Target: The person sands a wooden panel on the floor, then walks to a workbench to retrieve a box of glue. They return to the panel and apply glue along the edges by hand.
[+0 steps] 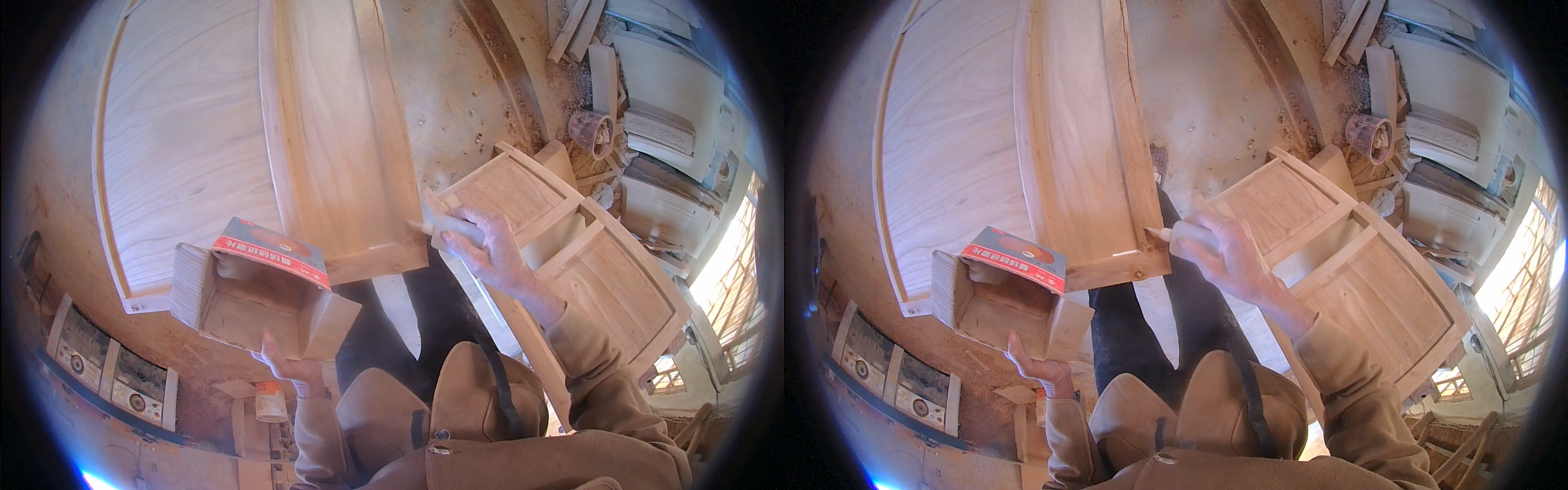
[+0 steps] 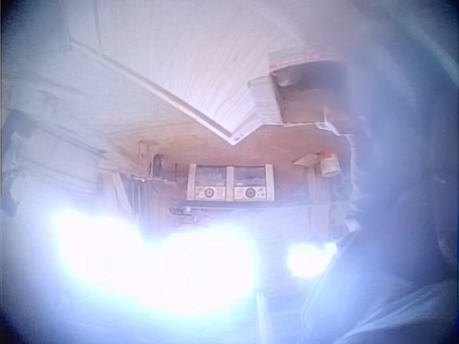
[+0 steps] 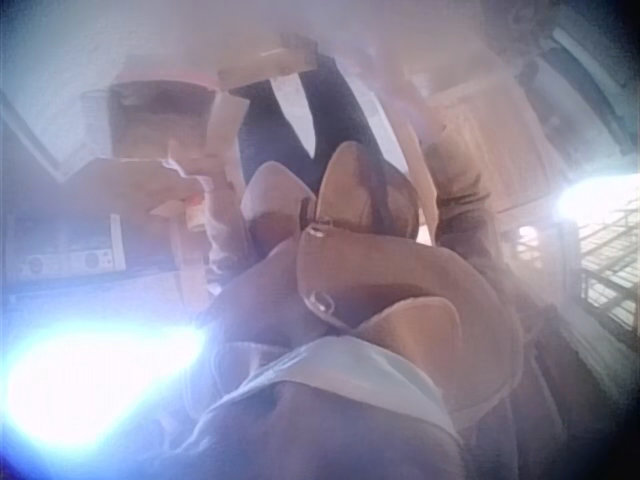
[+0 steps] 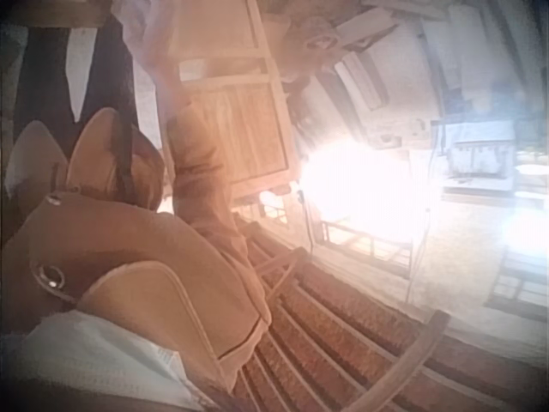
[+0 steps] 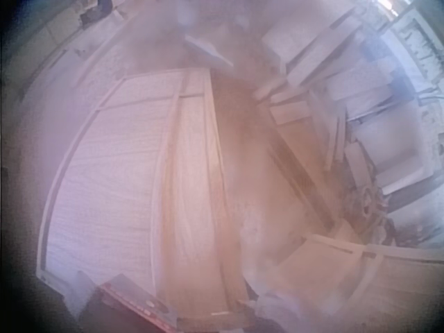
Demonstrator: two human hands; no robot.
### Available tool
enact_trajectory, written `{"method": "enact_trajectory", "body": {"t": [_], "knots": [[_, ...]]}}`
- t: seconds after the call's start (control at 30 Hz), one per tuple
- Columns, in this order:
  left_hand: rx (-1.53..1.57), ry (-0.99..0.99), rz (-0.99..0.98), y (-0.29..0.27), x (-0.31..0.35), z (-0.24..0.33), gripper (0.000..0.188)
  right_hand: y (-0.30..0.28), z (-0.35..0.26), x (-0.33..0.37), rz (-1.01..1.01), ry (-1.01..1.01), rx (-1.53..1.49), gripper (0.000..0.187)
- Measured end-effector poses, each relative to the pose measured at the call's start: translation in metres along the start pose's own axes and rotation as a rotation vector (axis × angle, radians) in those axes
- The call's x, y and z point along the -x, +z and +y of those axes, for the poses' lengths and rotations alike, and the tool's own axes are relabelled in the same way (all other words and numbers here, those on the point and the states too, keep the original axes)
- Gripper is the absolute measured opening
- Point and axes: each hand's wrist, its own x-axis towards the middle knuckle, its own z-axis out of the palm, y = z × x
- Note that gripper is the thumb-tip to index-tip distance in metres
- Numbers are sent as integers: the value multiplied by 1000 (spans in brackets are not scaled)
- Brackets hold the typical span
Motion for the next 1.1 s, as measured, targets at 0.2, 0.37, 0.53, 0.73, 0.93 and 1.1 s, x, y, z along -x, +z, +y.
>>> {"method": "enact_trajectory", "body": {"t": [0.2,0.37,0.53,0.73,0.93,1.1], "knots": [[13,1,-11,-3,1,-3,47,0,0,-9,37,-29,-5,25],[-12,-177,64,5,-1,9,44,0,1,-15,58,-43,10,23],[-101,-180,20,6,-4,16,43,3,4,-24,118,-110,18,21],[-122,-40,40,6,-1,6,40,-2,1,-34,84,-71,51,20],[-260,135,-21,1,-1,4,41,-3,-6,-42,84,-39,-4,19],[-162,87,30,4,-1,3,39,-6,-8,-53,96,-41,33,18]]}}
